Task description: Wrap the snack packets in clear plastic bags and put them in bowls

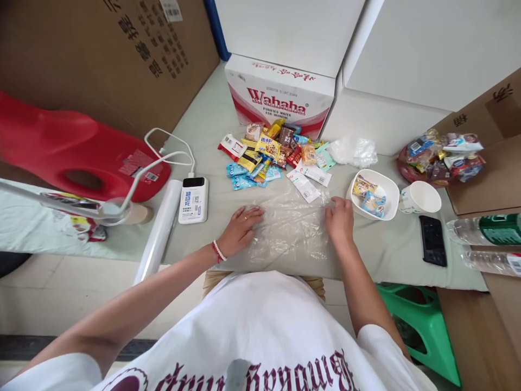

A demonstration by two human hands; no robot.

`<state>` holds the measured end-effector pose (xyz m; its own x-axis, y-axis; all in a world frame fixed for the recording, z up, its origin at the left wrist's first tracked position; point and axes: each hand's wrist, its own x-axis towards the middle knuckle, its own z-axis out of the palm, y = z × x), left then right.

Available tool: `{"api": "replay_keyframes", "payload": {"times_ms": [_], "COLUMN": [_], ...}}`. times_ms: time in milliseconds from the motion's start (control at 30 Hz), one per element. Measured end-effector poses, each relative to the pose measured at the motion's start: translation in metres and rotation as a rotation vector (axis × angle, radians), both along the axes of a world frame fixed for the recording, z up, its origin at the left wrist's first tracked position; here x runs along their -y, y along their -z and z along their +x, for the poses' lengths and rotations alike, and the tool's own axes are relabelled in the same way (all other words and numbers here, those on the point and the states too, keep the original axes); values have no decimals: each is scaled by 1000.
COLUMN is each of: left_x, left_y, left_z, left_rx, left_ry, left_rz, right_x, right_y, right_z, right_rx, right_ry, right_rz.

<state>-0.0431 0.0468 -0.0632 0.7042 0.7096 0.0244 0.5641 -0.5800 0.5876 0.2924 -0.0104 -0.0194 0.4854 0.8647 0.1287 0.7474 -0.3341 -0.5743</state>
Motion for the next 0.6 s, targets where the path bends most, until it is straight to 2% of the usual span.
{"api": "replay_keyframes", "payload": {"times_ms": [67, 133, 200, 233, 333, 400, 500, 600], "left_x": [5, 11, 15, 16, 18, 18, 19, 19], "left_y": [-1, -2, -2, -2, -1, -1, -1, -2], "left_z": [5, 13, 17, 17, 9, 0, -9, -9], "left_rx": [25, 5, -51, -84, -157, -176, -184, -193], "left_ry": [-50, -123, -166, -169, -103, -31, 21, 24], "left_rz": [-10, 27, 86, 114, 159, 157, 126, 101], "right_x": [5, 11, 19, 24, 43, 53, 43, -13], "right_y": [-16, -23, -15, -6, 22, 31, 21, -3], "right_z": [-20, -45, -62, -66, -52, -32, -9, -12], "right_rx": [157, 199, 187, 178, 134, 80, 6, 13], "right_ry": [-91, -298, -512, -575, -574, -555, -537, -455], "right_rz": [117, 131, 40, -18, -134, -152, -164, -153]}}
